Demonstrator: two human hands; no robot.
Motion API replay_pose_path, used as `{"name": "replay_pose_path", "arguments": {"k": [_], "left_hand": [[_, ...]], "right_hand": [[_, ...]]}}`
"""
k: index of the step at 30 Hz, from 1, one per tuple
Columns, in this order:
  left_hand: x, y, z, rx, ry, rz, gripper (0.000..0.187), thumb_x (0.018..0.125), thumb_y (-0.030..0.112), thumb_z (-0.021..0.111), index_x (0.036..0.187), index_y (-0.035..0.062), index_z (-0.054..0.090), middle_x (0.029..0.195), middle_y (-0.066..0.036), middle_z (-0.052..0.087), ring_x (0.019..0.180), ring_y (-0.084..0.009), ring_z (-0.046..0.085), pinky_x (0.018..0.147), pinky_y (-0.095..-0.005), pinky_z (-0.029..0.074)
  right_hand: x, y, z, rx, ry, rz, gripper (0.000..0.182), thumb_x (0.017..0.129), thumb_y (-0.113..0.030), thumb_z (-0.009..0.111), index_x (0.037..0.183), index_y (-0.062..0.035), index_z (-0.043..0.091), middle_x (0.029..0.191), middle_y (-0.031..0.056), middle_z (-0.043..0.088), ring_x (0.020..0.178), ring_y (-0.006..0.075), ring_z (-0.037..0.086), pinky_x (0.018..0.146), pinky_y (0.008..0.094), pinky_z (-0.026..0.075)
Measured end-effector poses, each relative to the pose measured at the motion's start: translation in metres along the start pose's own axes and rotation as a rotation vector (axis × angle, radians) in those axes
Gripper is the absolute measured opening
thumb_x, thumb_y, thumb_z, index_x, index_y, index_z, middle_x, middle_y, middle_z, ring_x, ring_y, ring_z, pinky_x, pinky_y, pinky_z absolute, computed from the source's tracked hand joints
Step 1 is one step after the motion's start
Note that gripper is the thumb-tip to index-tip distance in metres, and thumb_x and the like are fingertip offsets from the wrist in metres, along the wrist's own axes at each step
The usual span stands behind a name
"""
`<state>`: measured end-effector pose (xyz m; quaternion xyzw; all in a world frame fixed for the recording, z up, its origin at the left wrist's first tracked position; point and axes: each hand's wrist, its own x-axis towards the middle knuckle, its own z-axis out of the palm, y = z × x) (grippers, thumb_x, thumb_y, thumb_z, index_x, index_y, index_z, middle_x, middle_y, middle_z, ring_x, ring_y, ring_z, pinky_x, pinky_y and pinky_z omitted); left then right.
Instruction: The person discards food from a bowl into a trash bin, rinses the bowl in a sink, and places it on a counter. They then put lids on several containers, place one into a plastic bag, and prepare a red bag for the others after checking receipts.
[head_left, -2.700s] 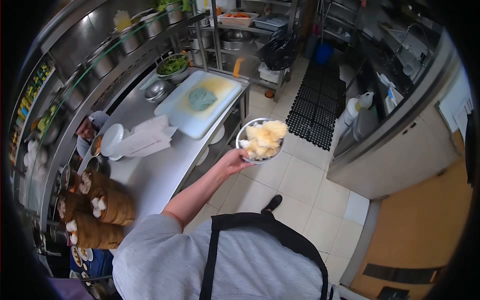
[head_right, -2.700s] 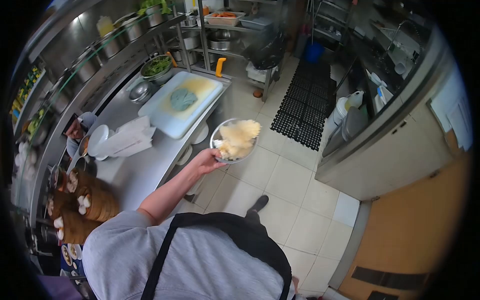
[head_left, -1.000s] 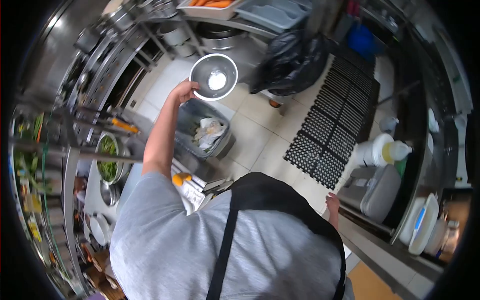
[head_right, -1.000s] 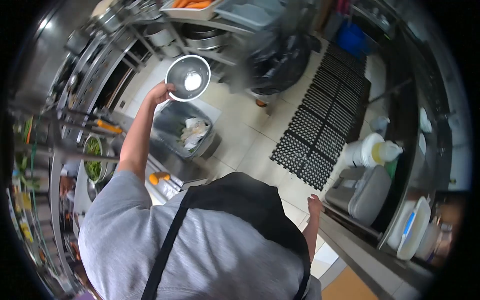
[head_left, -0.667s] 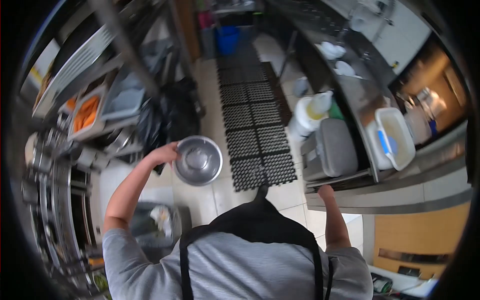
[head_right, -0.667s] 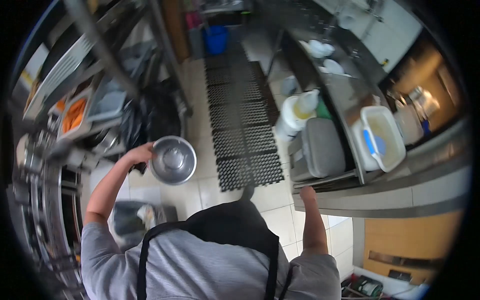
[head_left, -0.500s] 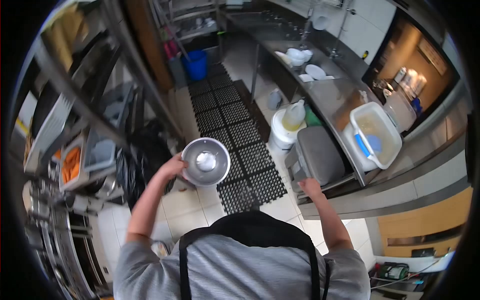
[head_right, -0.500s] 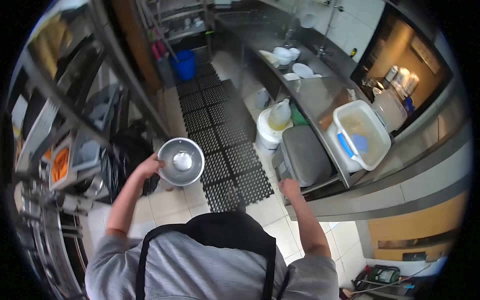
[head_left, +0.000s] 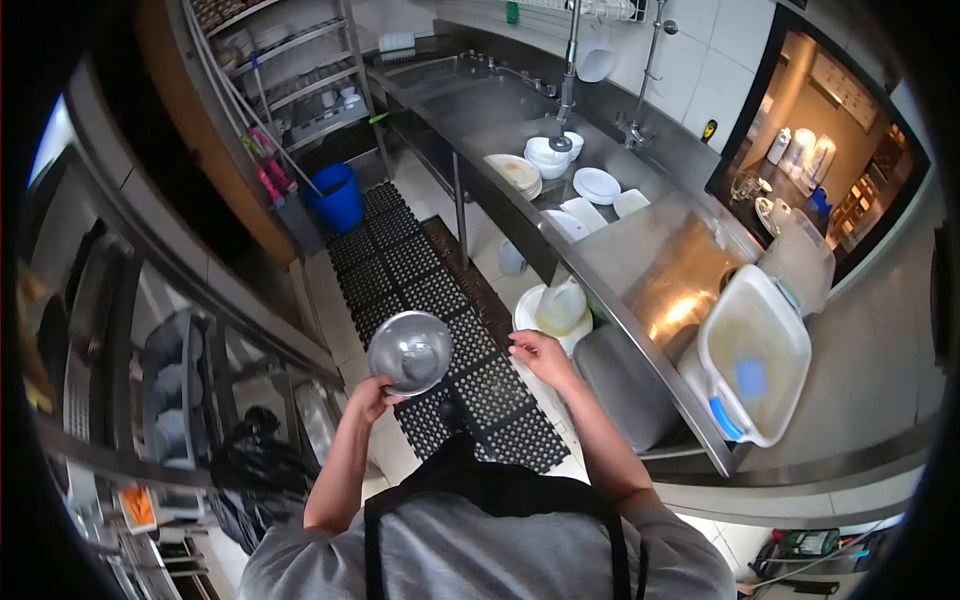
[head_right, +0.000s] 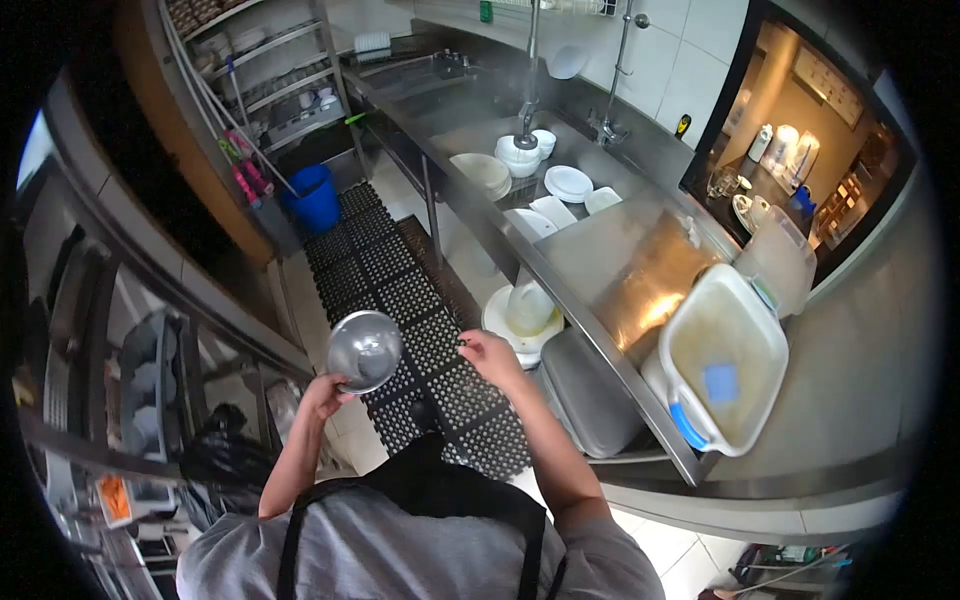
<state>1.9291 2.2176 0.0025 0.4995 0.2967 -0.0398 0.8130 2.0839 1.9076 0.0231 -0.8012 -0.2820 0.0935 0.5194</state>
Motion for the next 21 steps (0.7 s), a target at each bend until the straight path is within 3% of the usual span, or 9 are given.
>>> {"name": "replay_pose_path", "arguments": {"k": [2,3,8,10,14,17,21], "left_hand": [[0.035,0.038,-0.019,-0.047,0.049,-0.020,0.026,0.076,-0.001,0.044,0.099,-0.0123,0.043,0.079,-0.019,0.058,0.061,-0.0256,0.061,0.046,-0.0255,0.054],[0.044,0.063,-0.015,-0.024,0.093,0.065,0.021,0.075,0.000,0.044,0.092,-0.0124,0.046,0.076,-0.018,0.058,0.057,-0.0247,0.060,0.045,-0.0251,0.054],[0.151,0.166,-0.025,-0.039,0.084,0.112,0.018,0.075,0.001,0.044,0.087,-0.0124,0.046,0.072,-0.018,0.057,0.055,-0.0241,0.059,0.043,-0.0241,0.053],[0.205,0.203,-0.028,-0.009,-0.002,-0.043,0.039,0.074,-0.001,0.042,0.112,-0.0089,0.034,0.082,-0.019,0.056,0.057,-0.0256,0.060,0.041,-0.0254,0.054],[0.265,0.264,0.070,0.188,-0.133,0.114,0.044,0.072,-0.002,0.043,0.115,-0.0056,0.035,0.088,-0.018,0.055,0.060,-0.0226,0.061,0.043,-0.0254,0.054],[0.329,0.290,0.138,0.315,-0.272,0.120,0.049,0.072,-0.002,0.043,0.119,-0.0048,0.031,0.099,-0.020,0.053,0.067,-0.0253,0.062,0.045,-0.0277,0.054],[0.420,0.304,0.220,0.448,-0.242,0.164,0.048,0.075,-0.002,0.042,0.121,-0.0006,0.032,0.103,-0.019,0.052,0.074,-0.0266,0.062,0.050,-0.0319,0.056]], "right_hand": [[0.048,0.006,0.000,0.029,0.001,0.003,0.027,0.078,-0.021,0.059,0.100,-0.0070,0.058,0.081,0.0102,0.063,0.071,0.0180,0.061,0.065,0.0282,0.047],[0.074,0.010,-0.004,-0.007,0.026,-0.008,0.027,0.078,-0.022,0.059,0.100,-0.0067,0.059,0.081,0.0103,0.063,0.071,0.0186,0.061,0.066,0.0284,0.047],[0.190,0.016,-0.053,-0.165,0.186,0.052,0.023,0.075,-0.020,0.060,0.092,-0.0045,0.062,0.088,0.0139,0.062,0.078,0.0240,0.060,0.071,0.0325,0.046],[0.225,0.029,-0.079,-0.180,0.258,0.083,0.022,0.075,-0.019,0.060,0.091,-0.0043,0.062,0.088,0.0142,0.062,0.078,0.0242,0.060,0.071,0.0325,0.046],[0.283,0.099,-0.145,-0.310,0.413,0.134,0.018,0.074,-0.014,0.060,0.089,-0.0051,0.063,0.089,0.0144,0.062,0.078,0.0250,0.060,0.071,0.0322,0.046],[0.326,0.145,-0.208,-0.436,0.509,0.205,0.016,0.076,-0.017,0.061,0.087,-0.0062,0.064,0.083,0.0109,0.064,0.074,0.0218,0.062,0.067,0.0310,0.048],[0.385,0.212,-0.283,-0.454,0.614,0.311,0.018,0.074,-0.020,0.060,0.084,-0.0067,0.065,0.082,0.0138,0.063,0.078,0.0273,0.061,0.069,0.0348,0.047]]}}
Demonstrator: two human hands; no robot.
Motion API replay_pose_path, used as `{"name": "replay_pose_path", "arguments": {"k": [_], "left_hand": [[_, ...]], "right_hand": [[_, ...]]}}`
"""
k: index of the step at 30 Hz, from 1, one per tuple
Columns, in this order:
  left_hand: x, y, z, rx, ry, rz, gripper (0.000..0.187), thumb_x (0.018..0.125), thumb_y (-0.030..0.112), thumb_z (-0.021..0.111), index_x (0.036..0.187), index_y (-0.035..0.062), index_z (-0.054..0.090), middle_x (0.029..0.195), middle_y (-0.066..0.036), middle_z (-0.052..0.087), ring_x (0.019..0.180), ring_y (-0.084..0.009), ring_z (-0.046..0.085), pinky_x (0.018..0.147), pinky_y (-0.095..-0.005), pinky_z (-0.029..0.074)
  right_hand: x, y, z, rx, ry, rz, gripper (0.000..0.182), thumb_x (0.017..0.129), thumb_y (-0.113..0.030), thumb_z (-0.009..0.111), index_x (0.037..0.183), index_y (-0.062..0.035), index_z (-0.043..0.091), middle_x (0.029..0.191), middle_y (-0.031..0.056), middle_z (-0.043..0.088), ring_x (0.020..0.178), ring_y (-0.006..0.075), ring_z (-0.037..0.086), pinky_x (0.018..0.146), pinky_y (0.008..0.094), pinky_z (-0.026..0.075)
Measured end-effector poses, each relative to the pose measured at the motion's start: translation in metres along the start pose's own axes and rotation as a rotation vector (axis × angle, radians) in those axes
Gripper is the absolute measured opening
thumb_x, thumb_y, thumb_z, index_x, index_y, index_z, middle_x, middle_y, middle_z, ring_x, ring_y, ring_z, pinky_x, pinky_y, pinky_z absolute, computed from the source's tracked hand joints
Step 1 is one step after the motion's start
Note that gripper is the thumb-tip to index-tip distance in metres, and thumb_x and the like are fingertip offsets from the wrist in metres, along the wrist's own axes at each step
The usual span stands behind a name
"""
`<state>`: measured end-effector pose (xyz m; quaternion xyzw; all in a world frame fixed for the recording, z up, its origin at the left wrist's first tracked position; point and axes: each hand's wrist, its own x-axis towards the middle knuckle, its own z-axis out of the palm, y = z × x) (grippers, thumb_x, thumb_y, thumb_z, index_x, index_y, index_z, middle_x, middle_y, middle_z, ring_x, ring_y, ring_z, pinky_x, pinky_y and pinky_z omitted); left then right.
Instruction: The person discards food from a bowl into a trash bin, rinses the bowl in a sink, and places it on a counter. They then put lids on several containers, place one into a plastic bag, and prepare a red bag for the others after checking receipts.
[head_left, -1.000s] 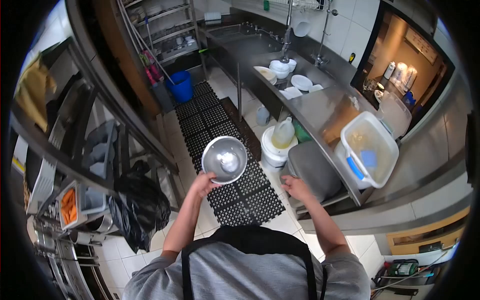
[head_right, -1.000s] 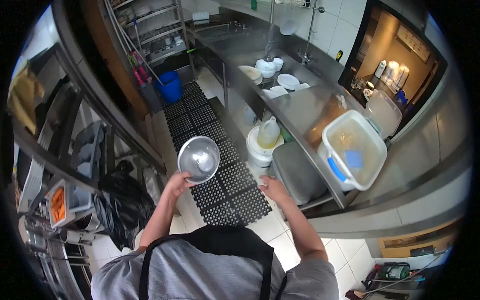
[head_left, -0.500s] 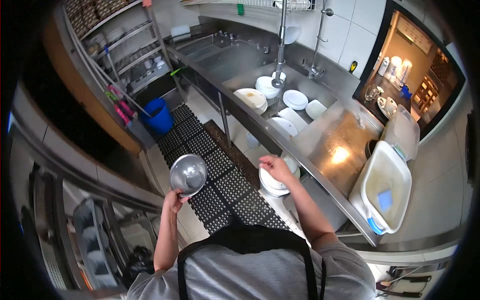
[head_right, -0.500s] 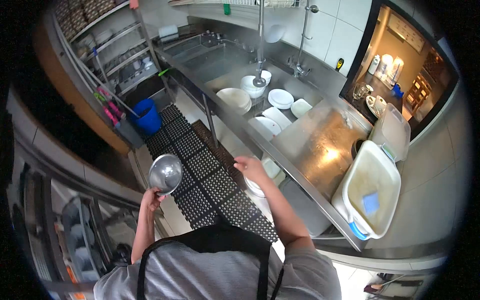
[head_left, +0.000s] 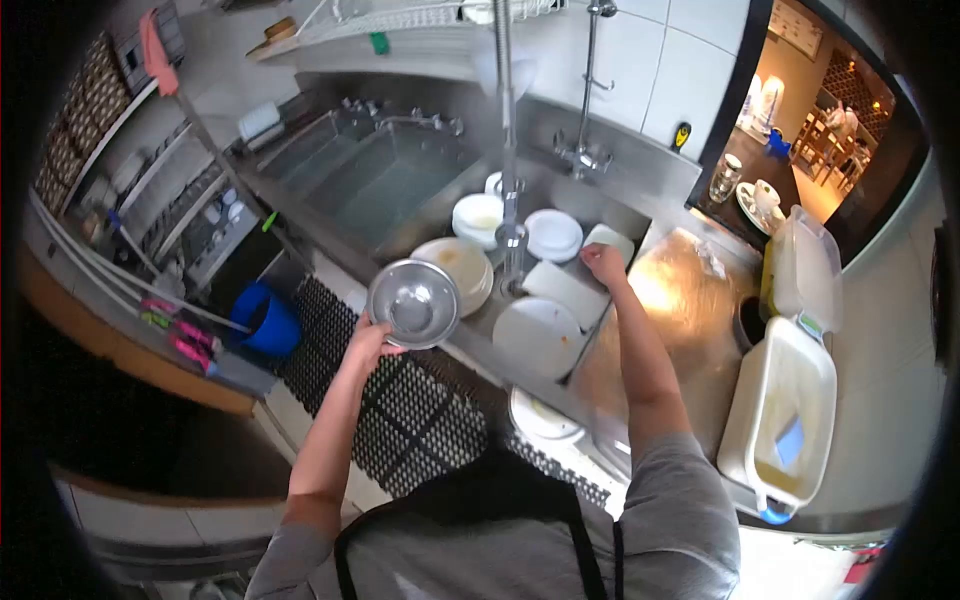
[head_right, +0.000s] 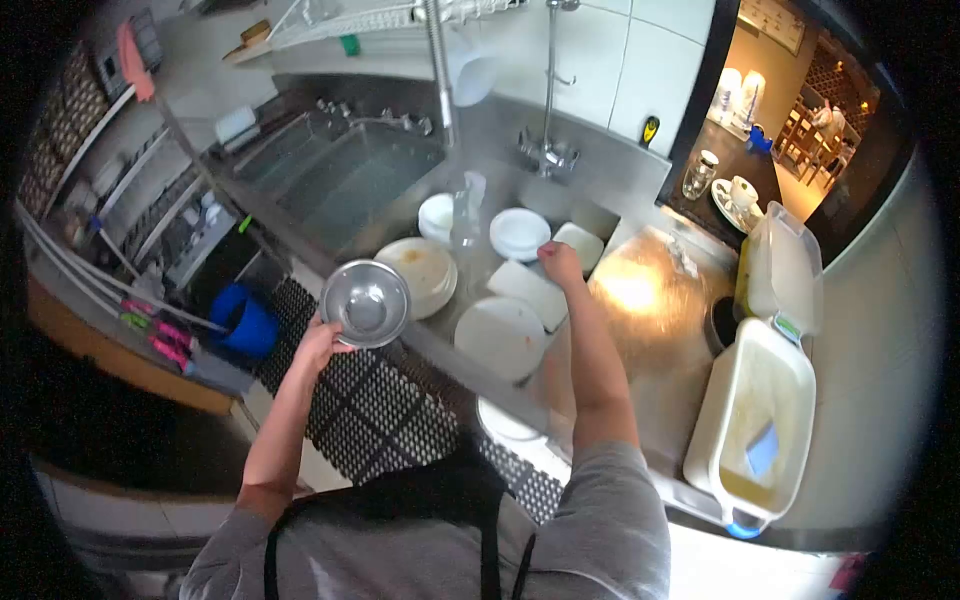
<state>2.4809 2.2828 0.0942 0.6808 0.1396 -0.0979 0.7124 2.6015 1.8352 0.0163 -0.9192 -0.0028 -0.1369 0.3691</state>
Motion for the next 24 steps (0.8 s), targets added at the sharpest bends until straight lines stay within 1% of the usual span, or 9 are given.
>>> {"name": "replay_pose_path", "arguments": {"k": [4,5,6,9,13,19,21,23,24], "left_hand": [[0.074,0.024,0.039,0.110,-0.083,-0.102,0.049,0.075,0.000,0.047,0.122,0.0018,0.033,0.107,-0.018,0.050,0.077,-0.0285,0.060,0.051,-0.0367,0.056],[0.092,0.018,0.045,0.120,-0.091,-0.060,0.048,0.076,0.000,0.047,0.121,-0.0028,0.030,0.095,-0.018,0.055,0.066,-0.0257,0.062,0.048,-0.0320,0.056],[0.108,0.015,0.049,0.176,-0.114,-0.121,0.049,0.075,0.000,0.047,0.121,-0.0022,0.030,0.097,-0.019,0.055,0.068,-0.0261,0.062,0.048,-0.0325,0.055],[0.138,0.010,0.070,0.260,-0.160,-0.229,0.052,0.073,0.001,0.049,0.122,0.0007,0.032,0.099,-0.019,0.053,0.072,-0.0275,0.062,0.049,-0.0336,0.055],[0.170,-0.002,0.096,0.335,-0.319,-0.326,0.060,0.069,-0.002,0.046,0.126,0.0114,0.032,0.106,-0.014,0.051,0.079,-0.0260,0.061,0.053,-0.0357,0.056],[0.202,-0.019,0.129,0.240,-0.435,-0.444,0.060,0.067,-0.001,0.048,0.125,0.0072,0.033,0.105,-0.012,0.052,0.076,-0.0227,0.061,0.054,-0.0343,0.056],[0.214,-0.026,0.138,0.255,-0.464,-0.450,0.050,0.072,0.004,0.051,0.121,0.0050,0.037,0.099,-0.013,0.055,0.073,-0.0222,0.061,0.055,-0.0329,0.055],[0.224,-0.029,0.148,0.278,-0.511,-0.452,0.042,0.077,0.010,0.054,0.117,0.0028,0.041,0.092,-0.014,0.058,0.071,-0.0217,0.062,0.055,-0.0314,0.055],[0.227,-0.030,0.152,0.245,-0.519,-0.521,0.037,0.079,0.013,0.054,0.112,0.0014,0.044,0.090,-0.015,0.059,0.069,-0.0229,0.062,0.054,-0.0315,0.055]], "right_hand": [[0.107,0.063,0.016,-0.117,0.179,0.097,0.020,0.073,-0.021,0.056,0.081,-0.0041,0.063,0.078,0.0169,0.061,0.079,0.0329,0.059,0.073,0.0386,0.046],[0.131,0.075,0.019,-0.263,0.219,0.118,0.020,0.073,-0.021,0.055,0.080,-0.0029,0.062,0.076,0.0178,0.061,0.079,0.0342,0.058,0.073,0.0389,0.046],[0.156,0.079,0.014,-0.299,0.116,0.331,0.025,0.073,-0.021,0.054,0.090,-0.0033,0.060,0.093,0.0175,0.059,0.090,0.0340,0.055,0.078,0.0404,0.045],[0.219,0.107,0.020,-0.526,0.257,0.256,0.035,0.072,-0.018,0.056,0.105,-0.0064,0.053,0.114,0.0152,0.049,0.104,0.0321,0.049,0.082,0.0413,0.044],[0.293,0.121,0.012,-0.483,0.272,0.271,0.044,0.071,-0.016,0.057,0.113,-0.0068,0.047,0.124,0.0129,0.039,0.111,0.0315,0.043,0.084,0.0409,0.043],[0.325,0.128,0.009,-0.361,0.200,0.275,0.047,0.068,-0.015,0.062,0.110,-0.0003,0.046,0.112,0.0164,0.048,0.107,0.0299,0.046,0.088,0.0381,0.041],[0.319,0.130,0.006,-0.503,0.240,0.032,0.041,0.068,-0.015,0.063,0.103,0.0008,0.048,0.103,0.0178,0.053,0.102,0.0310,0.049,0.085,0.0385,0.042],[0.315,0.140,0.014,-0.600,0.235,0.005,0.041,0.071,-0.010,0.054,0.111,-0.0024,0.047,0.117,0.0192,0.046,0.108,0.0334,0.045,0.091,0.0389,0.039],[0.313,0.150,0.022,-0.450,0.210,0.086,0.043,0.070,-0.011,0.055,0.112,-0.0028,0.047,0.117,0.0187,0.045,0.108,0.0330,0.045,0.090,0.0392,0.039]]}}
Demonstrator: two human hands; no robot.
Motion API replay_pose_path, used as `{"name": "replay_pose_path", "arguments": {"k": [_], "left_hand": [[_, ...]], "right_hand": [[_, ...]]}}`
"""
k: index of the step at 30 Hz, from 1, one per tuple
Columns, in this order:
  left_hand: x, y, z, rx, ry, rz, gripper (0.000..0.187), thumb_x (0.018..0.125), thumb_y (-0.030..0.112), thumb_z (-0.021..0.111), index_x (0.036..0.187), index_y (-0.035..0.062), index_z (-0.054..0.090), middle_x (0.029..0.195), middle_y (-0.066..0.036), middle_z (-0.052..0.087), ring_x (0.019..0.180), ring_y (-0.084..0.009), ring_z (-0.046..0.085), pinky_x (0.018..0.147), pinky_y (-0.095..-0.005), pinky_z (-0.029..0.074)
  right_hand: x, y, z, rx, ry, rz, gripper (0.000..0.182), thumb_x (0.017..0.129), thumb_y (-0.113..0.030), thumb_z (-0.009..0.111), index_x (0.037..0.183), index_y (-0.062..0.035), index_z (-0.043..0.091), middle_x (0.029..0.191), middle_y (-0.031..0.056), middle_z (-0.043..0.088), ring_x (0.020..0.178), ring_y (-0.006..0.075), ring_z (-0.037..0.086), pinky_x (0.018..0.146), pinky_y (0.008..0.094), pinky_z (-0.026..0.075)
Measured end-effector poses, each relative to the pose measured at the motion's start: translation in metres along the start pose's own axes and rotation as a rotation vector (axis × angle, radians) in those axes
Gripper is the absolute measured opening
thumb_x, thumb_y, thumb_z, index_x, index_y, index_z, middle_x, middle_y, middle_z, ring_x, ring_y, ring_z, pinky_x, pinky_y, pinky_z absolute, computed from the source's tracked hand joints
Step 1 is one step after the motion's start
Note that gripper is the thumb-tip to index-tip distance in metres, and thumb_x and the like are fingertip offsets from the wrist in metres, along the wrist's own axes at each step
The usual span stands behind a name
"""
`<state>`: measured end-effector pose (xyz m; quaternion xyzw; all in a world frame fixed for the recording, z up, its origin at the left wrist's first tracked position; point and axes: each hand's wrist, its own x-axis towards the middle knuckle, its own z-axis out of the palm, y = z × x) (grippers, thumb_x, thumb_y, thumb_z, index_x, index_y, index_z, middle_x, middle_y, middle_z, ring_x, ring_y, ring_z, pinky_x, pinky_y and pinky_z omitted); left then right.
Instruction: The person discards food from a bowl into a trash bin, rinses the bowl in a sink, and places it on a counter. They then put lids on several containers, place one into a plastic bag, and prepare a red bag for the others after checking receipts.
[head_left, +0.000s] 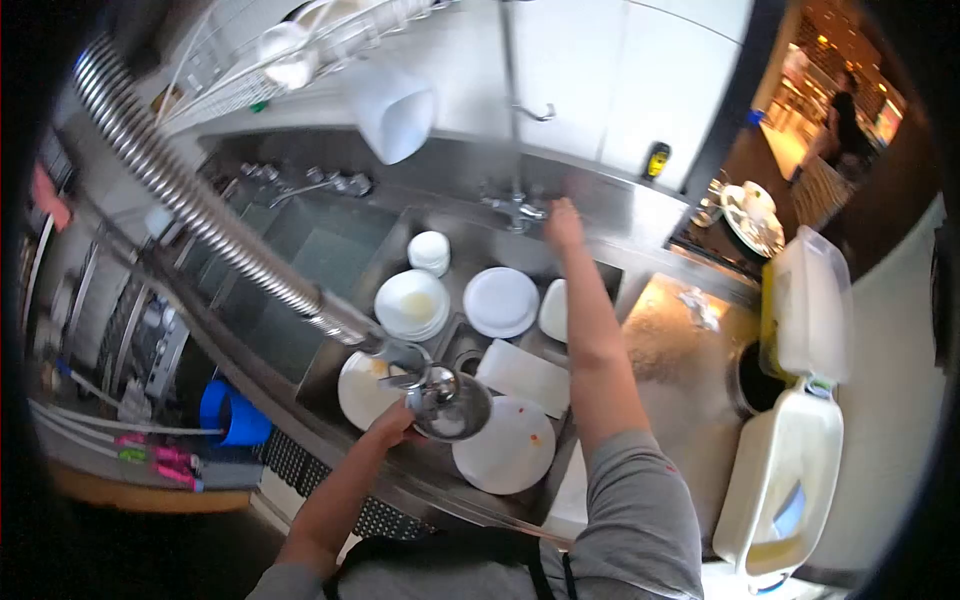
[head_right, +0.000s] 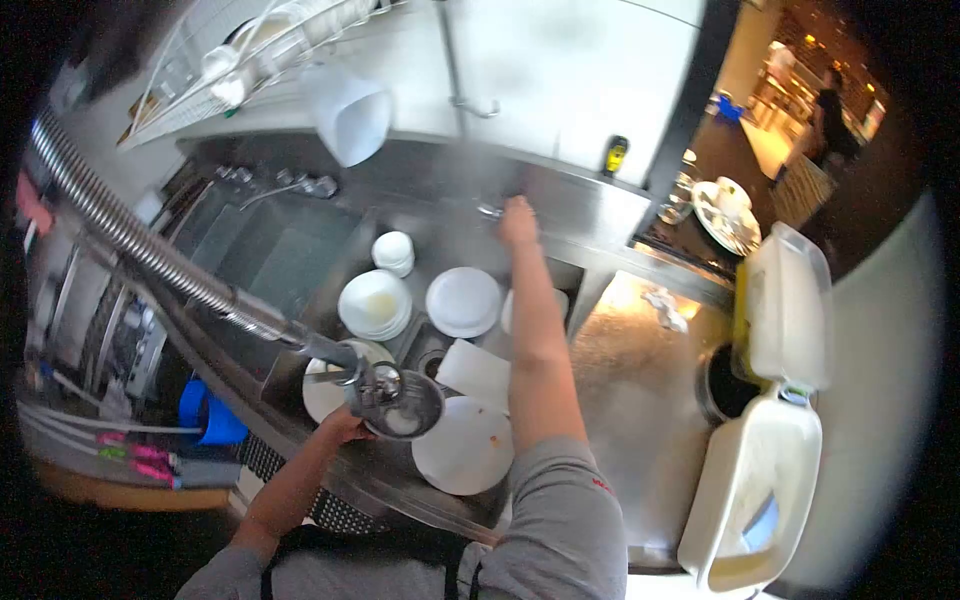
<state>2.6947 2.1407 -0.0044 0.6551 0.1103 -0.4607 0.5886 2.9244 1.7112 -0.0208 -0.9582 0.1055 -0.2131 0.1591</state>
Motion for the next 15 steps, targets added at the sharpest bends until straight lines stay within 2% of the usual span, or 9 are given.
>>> {"name": "replay_pose_path", "arguments": {"k": [3,5,6,8,9,11,12,13,15], "left_hand": [[0.033,-0.033,-0.018,-0.064,-0.073,0.022,0.026,0.083,0.017,0.051,0.101,-0.0018,0.051,0.082,-0.018,0.061,0.065,-0.0256,0.062,0.049,-0.0313,0.054],[0.071,-0.065,-0.044,-0.078,-0.017,-0.216,0.023,0.084,0.017,0.049,0.099,-0.0005,0.051,0.083,-0.014,0.059,0.062,-0.0292,0.061,0.048,-0.0338,0.053],[0.074,-0.068,-0.044,-0.058,-0.032,-0.215,0.023,0.084,0.017,0.049,0.099,-0.0005,0.051,0.083,-0.014,0.059,0.062,-0.0292,0.061,0.048,-0.0338,0.053],[0.078,-0.068,-0.039,-0.006,0.078,-0.203,0.022,0.084,0.014,0.048,0.095,-0.0041,0.051,0.085,-0.018,0.058,0.064,-0.0333,0.061,0.051,-0.0346,0.054],[0.075,-0.063,-0.034,0.008,0.063,-0.196,0.022,0.084,0.014,0.048,0.095,-0.0041,0.051,0.085,-0.018,0.058,0.064,-0.0333,0.061,0.051,-0.0346,0.054],[0.059,-0.054,-0.024,-0.052,0.038,-0.062,0.021,0.082,0.010,0.049,0.094,-0.0065,0.050,0.084,-0.019,0.057,0.066,-0.0344,0.060,0.053,-0.0364,0.055],[0.054,-0.049,-0.020,-0.045,0.024,-0.056,0.021,0.082,0.010,0.049,0.094,-0.0065,0.050,0.084,-0.019,0.057,0.066,-0.0344,0.060,0.053,-0.0364,0.055],[0.051,-0.043,-0.020,-0.030,0.032,-0.092,0.020,0.081,0.008,0.050,0.095,-0.0063,0.050,0.084,-0.018,0.057,0.066,-0.0336,0.060,0.054,-0.0372,0.055],[0.038,-0.029,-0.013,-0.006,0.030,-0.121,0.020,0.080,0.007,0.050,0.095,-0.0060,0.050,0.083,-0.018,0.057,0.067,-0.0328,0.060,0.055,-0.0381,0.055]], "right_hand": [[-0.026,-0.020,-0.024,0.022,-0.120,0.049,0.048,0.070,-0.014,0.057,0.115,-0.0039,0.044,0.117,0.0180,0.044,0.107,0.0325,0.045,0.089,0.0399,0.040],[-0.066,-0.039,-0.034,-0.058,0.041,-0.044,0.052,0.068,-0.014,0.059,0.117,-0.0040,0.042,0.114,0.0178,0.046,0.106,0.0331,0.046,0.087,0.0399,0.040],[-0.084,-0.058,-0.046,-0.029,-0.041,-0.013,0.053,0.067,-0.014,0.060,0.116,-0.0026,0.044,0.115,0.0170,0.047,0.106,0.0345,0.045,0.085,0.0412,0.041],[-0.133,-0.085,-0.044,0.324,-0.184,-0.117,0.035,0.070,-0.018,0.061,0.103,-0.0076,0.057,0.106,0.0176,0.053,0.098,0.0322,0.051,0.083,0.0403,0.042],[-0.158,-0.094,-0.014,0.399,-0.328,-0.014,0.028,0.072,-0.020,0.061,0.099,-0.0112,0.060,0.099,0.0157,0.057,0.091,0.0301,0.055,0.081,0.0392,0.043],[-0.205,-0.123,-0.037,0.590,-0.529,-0.282,0.021,0.070,-0.017,0.056,0.088,-0.0085,0.063,0.079,0.0152,0.061,0.074,0.0303,0.059,0.070,0.0425,0.045],[-0.226,-0.131,-0.020,0.465,-0.531,-0.391,0.021,0.072,-0.015,0.058,0.091,-0.0073,0.062,0.079,0.0122,0.063,0.074,0.0253,0.060,0.068,0.0357,0.047],[-0.243,-0.139,-0.016,0.630,-0.721,-0.258,0.019,0.071,-0.014,0.057,0.087,-0.0061,0.064,0.078,0.0119,0.062,0.072,0.0257,0.059,0.066,0.0355,0.046],[-0.275,-0.156,-0.037,0.769,-0.658,-0.127,0.017,0.068,-0.011,0.057,0.083,-0.0050,0.063,0.075,0.0121,0.062,0.070,0.0240,0.059,0.064,0.0348,0.046]]}}
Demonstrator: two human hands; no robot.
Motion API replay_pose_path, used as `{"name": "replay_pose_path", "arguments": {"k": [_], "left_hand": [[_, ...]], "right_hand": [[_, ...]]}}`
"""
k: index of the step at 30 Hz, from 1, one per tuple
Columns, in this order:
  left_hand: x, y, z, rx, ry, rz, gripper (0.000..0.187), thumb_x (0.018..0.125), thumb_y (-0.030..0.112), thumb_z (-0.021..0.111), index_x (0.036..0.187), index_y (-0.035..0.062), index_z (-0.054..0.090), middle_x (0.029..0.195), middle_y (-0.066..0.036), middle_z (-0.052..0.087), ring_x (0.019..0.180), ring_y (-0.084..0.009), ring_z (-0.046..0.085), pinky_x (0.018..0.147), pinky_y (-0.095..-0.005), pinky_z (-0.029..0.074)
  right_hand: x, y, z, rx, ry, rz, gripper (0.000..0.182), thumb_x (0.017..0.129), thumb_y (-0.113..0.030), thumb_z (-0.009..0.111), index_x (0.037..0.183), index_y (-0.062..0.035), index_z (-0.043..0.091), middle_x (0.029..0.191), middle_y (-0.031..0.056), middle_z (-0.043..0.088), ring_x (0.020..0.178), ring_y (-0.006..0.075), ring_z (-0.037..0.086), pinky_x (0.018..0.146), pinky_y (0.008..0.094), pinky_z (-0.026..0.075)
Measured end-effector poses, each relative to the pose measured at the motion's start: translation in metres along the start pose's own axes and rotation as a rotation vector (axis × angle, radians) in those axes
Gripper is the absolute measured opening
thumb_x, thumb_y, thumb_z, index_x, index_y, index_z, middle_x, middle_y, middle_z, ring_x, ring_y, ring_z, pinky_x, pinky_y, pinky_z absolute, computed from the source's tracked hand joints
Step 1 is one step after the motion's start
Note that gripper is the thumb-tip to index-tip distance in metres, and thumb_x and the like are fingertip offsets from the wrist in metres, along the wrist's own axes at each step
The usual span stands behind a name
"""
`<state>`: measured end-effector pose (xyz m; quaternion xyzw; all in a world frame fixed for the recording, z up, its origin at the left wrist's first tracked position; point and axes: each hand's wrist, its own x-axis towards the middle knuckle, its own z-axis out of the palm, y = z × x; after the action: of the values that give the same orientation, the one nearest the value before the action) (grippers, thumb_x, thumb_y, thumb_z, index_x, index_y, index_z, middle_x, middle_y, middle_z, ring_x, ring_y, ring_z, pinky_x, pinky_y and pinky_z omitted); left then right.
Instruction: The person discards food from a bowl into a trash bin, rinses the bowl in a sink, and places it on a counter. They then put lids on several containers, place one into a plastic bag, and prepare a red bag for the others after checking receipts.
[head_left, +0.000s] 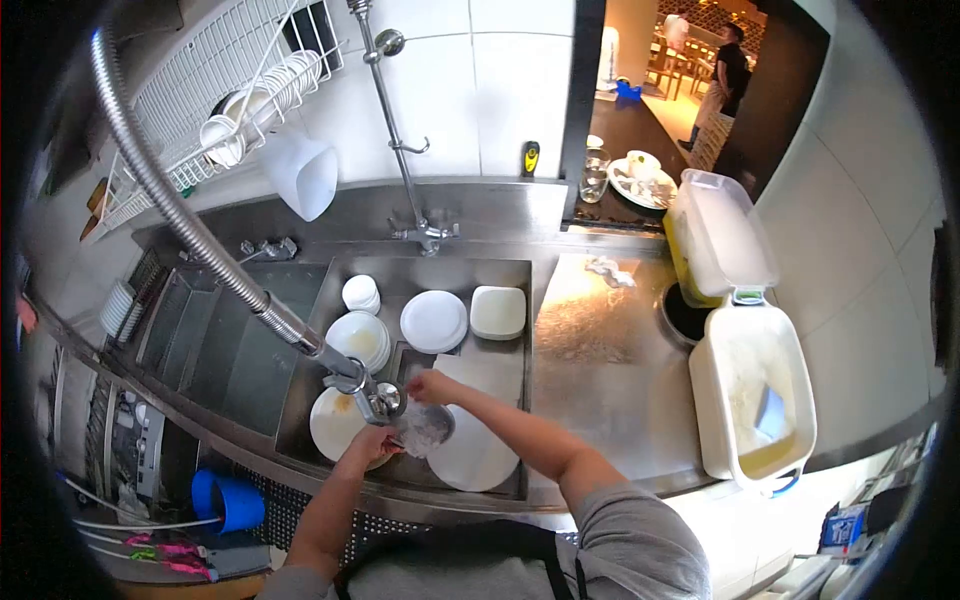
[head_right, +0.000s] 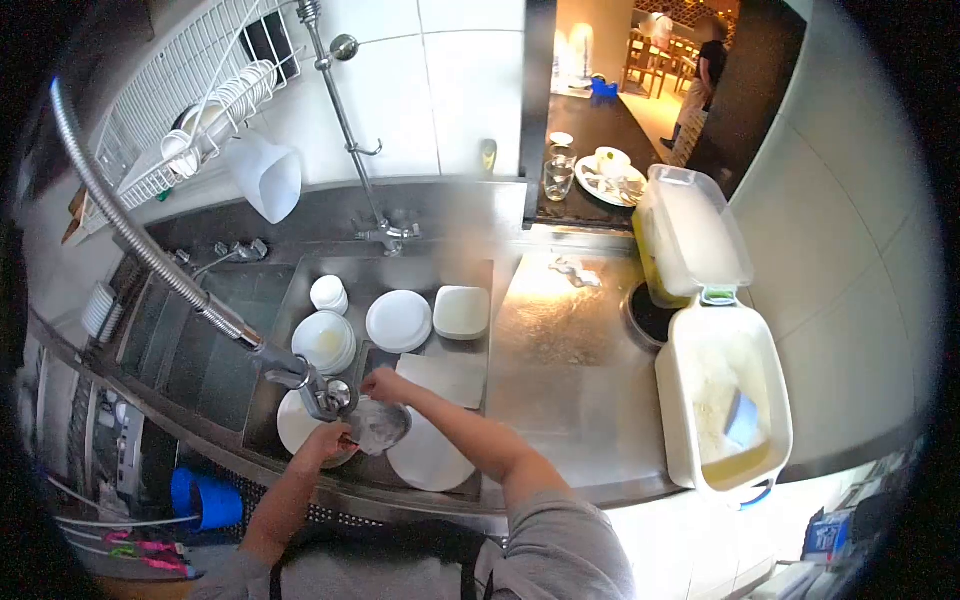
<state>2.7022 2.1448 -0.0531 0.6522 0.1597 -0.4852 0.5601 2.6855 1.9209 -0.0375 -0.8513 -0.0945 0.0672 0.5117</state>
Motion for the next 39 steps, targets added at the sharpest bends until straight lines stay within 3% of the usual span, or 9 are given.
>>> {"name": "replay_pose_path", "arguments": {"k": [4,12,14,19,25,28,29,33,39], "left_hand": [[-0.004,-0.003,-0.006,0.025,-0.106,0.072,0.020,0.077,0.003,0.050,0.095,-0.0056,0.049,0.084,-0.018,0.057,0.067,-0.0311,0.060,0.055,-0.0397,0.055],[0.002,0.011,-0.024,0.023,-0.238,-0.034,0.042,0.072,-0.001,0.050,0.113,0.0058,0.039,0.092,-0.016,0.056,0.071,-0.0312,0.061,0.057,-0.0395,0.055],[0.000,0.014,-0.021,0.194,-0.213,0.220,0.034,0.078,0.008,0.052,0.108,-0.0070,0.045,0.096,-0.016,0.057,0.083,-0.0301,0.060,0.070,-0.0445,0.053],[0.006,0.023,0.004,0.062,-0.251,0.408,0.051,0.071,0.004,0.055,0.118,0.0107,0.039,0.104,-0.012,0.053,0.083,-0.0263,0.059,0.064,-0.0384,0.054],[0.013,0.036,0.018,0.033,-0.278,0.519,0.052,0.069,0.030,0.066,0.114,0.0177,0.043,0.108,-0.003,0.052,0.089,-0.0170,0.056,0.062,-0.0312,0.051],[0.005,0.052,0.021,-0.026,-0.243,0.507,0.051,0.070,0.028,0.064,0.116,0.0185,0.042,0.108,-0.004,0.051,0.087,-0.0181,0.058,0.060,-0.0322,0.052],[0.006,0.057,0.020,-0.049,-0.174,0.528,0.052,0.070,0.024,0.064,0.117,0.0173,0.041,0.107,-0.005,0.052,0.086,-0.0204,0.059,0.059,-0.0342,0.053],[-0.001,0.057,0.001,0.055,0.106,0.611,0.053,0.071,0.006,0.057,0.120,0.0090,0.037,0.105,-0.011,0.054,0.084,-0.0287,0.060,0.059,-0.0419,0.055],[-0.014,0.045,-0.041,0.080,-0.078,0.360,0.054,0.069,-0.005,0.048,0.121,0.0063,0.035,0.104,-0.018,0.053,0.083,-0.0349,0.059,0.059,-0.0459,0.055]], "right_hand": [[-0.019,-0.016,0.020,0.286,0.033,0.121,0.016,0.062,-0.009,0.059,0.076,-0.0010,0.060,0.066,0.0119,0.060,0.062,0.0187,0.057,0.059,0.0335,0.045],[-0.028,-0.038,0.040,-0.123,0.352,0.161,0.020,0.063,-0.015,0.064,0.079,-0.0032,0.063,0.069,0.0120,0.062,0.064,0.0211,0.059,0.061,0.0335,0.046],[-0.027,-0.042,0.042,-0.013,0.341,0.207,0.022,0.061,-0.017,0.066,0.079,-0.0040,0.063,0.071,0.0128,0.062,0.065,0.0229,0.060,0.062,0.0334,0.047],[-0.016,-0.044,0.039,-0.010,0.452,0.207,0.024,0.059,-0.017,0.068,0.076,-0.0010,0.063,0.071,0.0145,0.062,0.065,0.0236,0.061,0.063,0.0351,0.047],[-0.011,-0.055,0.043,0.030,0.538,0.248,0.022,0.061,-0.012,0.060,0.075,0.0047,0.062,0.074,0.0243,0.060,0.074,0.0360,0.060,0.067,0.0407,0.047],[-0.013,-0.061,0.041,0.050,0.456,0.279,0.023,0.061,-0.013,0.060,0.076,0.0053,0.061,0.076,0.0246,0.060,0.075,0.0368,0.060,0.067,0.0406,0.047],[-0.009,-0.057,0.042,0.040,0.451,0.313,0.030,0.057,-0.015,0.069,0.078,0.0048,0.062,0.072,0.0156,0.063,0.066,0.0239,0.062,0.064,0.0355,0.048],[-0.009,-0.055,0.044,0.000,0.481,0.309,0.027,0.057,-0.014,0.067,0.077,0.0044,0.062,0.072,0.0186,0.062,0.065,0.0276,0.062,0.064,0.0366,0.049],[-0.010,-0.062,0.042,-0.119,0.486,0.250,0.021,0.061,-0.014,0.063,0.077,0.0003,0.063,0.075,0.0217,0.060,0.073,0.0348,0.060,0.067,0.0394,0.048]]}}
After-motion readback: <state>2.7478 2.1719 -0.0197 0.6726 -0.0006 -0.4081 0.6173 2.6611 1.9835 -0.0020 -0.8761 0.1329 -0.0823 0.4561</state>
